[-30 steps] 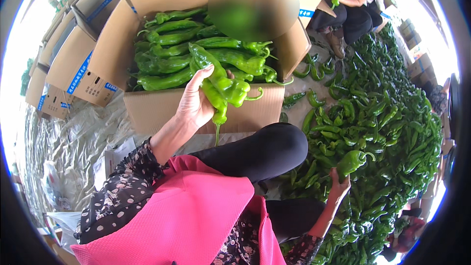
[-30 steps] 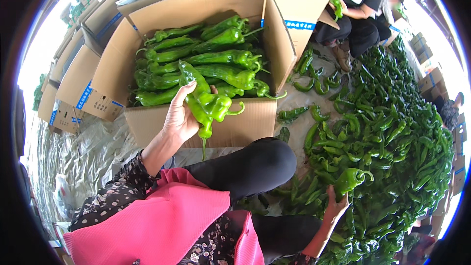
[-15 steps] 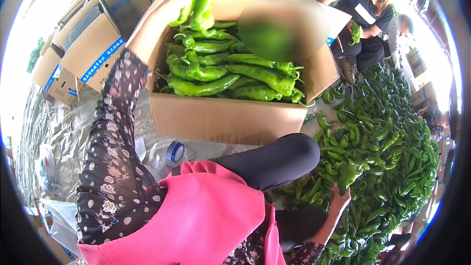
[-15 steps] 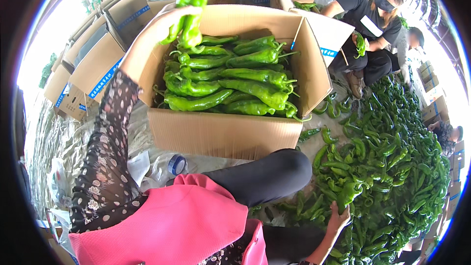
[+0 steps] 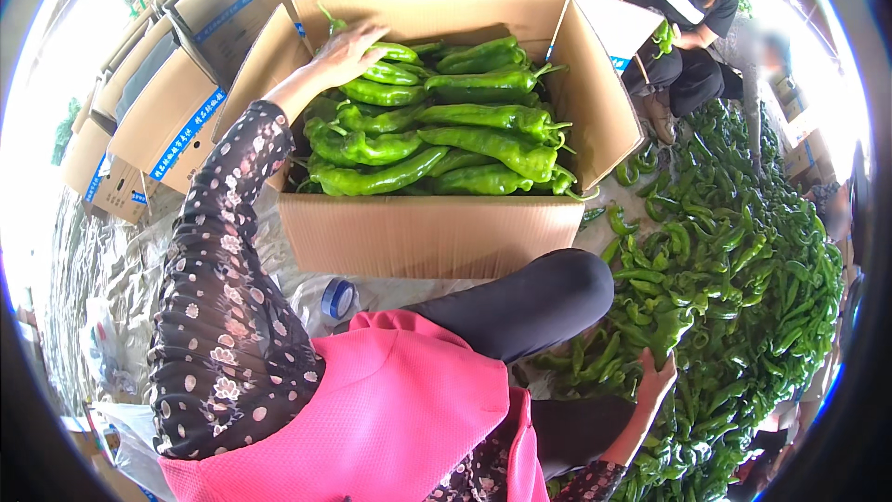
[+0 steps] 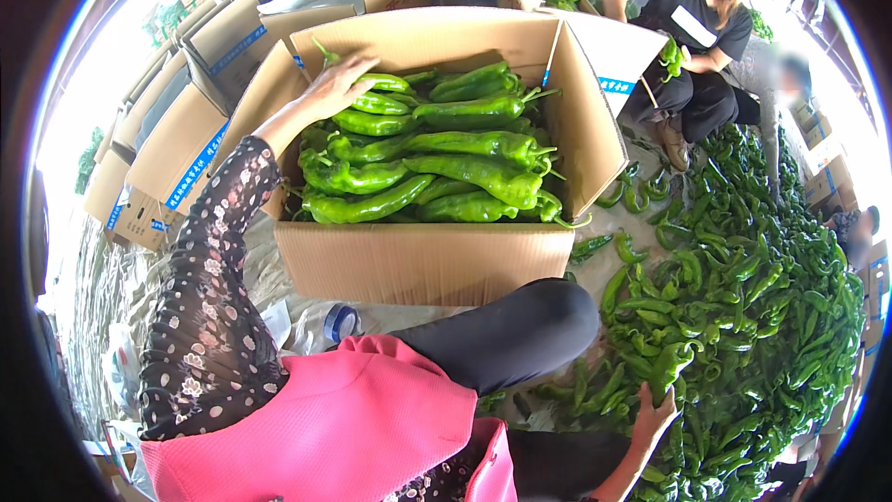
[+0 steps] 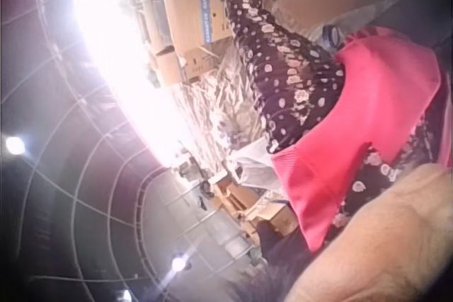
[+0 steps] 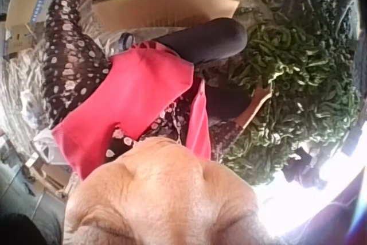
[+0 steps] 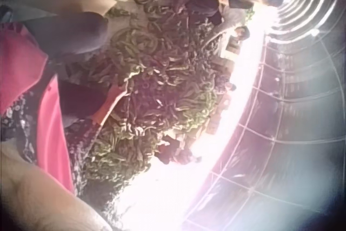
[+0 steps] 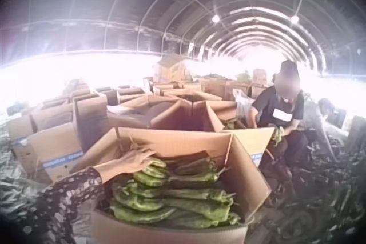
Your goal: The person sits on the floor and sorts green peppers from a large pile into cardboard boxes. They pick up peppers, inspect them, and place them into boxes, occasionally moving boxes or adjusting the pile.
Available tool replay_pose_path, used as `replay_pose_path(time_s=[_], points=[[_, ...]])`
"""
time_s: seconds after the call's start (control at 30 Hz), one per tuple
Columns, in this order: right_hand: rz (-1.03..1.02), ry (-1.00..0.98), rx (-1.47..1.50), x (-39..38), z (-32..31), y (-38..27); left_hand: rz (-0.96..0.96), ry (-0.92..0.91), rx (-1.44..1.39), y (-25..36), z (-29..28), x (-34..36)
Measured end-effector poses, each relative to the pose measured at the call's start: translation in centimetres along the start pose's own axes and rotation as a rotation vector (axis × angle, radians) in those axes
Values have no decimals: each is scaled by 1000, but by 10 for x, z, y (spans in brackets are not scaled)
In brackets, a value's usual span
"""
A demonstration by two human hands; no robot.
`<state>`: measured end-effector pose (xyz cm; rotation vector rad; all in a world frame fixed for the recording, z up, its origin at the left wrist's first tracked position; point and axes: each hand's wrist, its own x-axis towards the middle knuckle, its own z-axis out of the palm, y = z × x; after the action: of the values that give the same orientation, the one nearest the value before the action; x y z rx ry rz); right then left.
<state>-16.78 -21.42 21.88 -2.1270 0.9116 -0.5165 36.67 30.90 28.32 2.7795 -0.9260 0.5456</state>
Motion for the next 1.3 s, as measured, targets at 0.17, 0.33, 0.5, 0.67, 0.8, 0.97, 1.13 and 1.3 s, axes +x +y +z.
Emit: replay_pose_path(time_s=[0.17,0.33,0.5,0.67,0.8,0.97,1.13,1.3], points=[[2,1,48,10,9,18,-179,233,150,-23,-18,-2],[-16,13,13,14,7,23,-320,-116,93,4,0,-21],[-11,68,137,24,26,-9,-342,-100,130,-4,16,-16],[-195,-95,328,7,39,-155,-412,-435,368,21,-22,3],[-189,-332,541,-22,69,-245,-33,101,-341,158,-94,-36],[-501,-617,501,-50,138,-285,3,-196,-1814,277,-88,-111],[-296,-916,534,-50,132,-246,-449,-230,-2108,260,-89,-123],[-200,-560,587,-31,58,-214,-365,325,-1841,170,-133,-63]])
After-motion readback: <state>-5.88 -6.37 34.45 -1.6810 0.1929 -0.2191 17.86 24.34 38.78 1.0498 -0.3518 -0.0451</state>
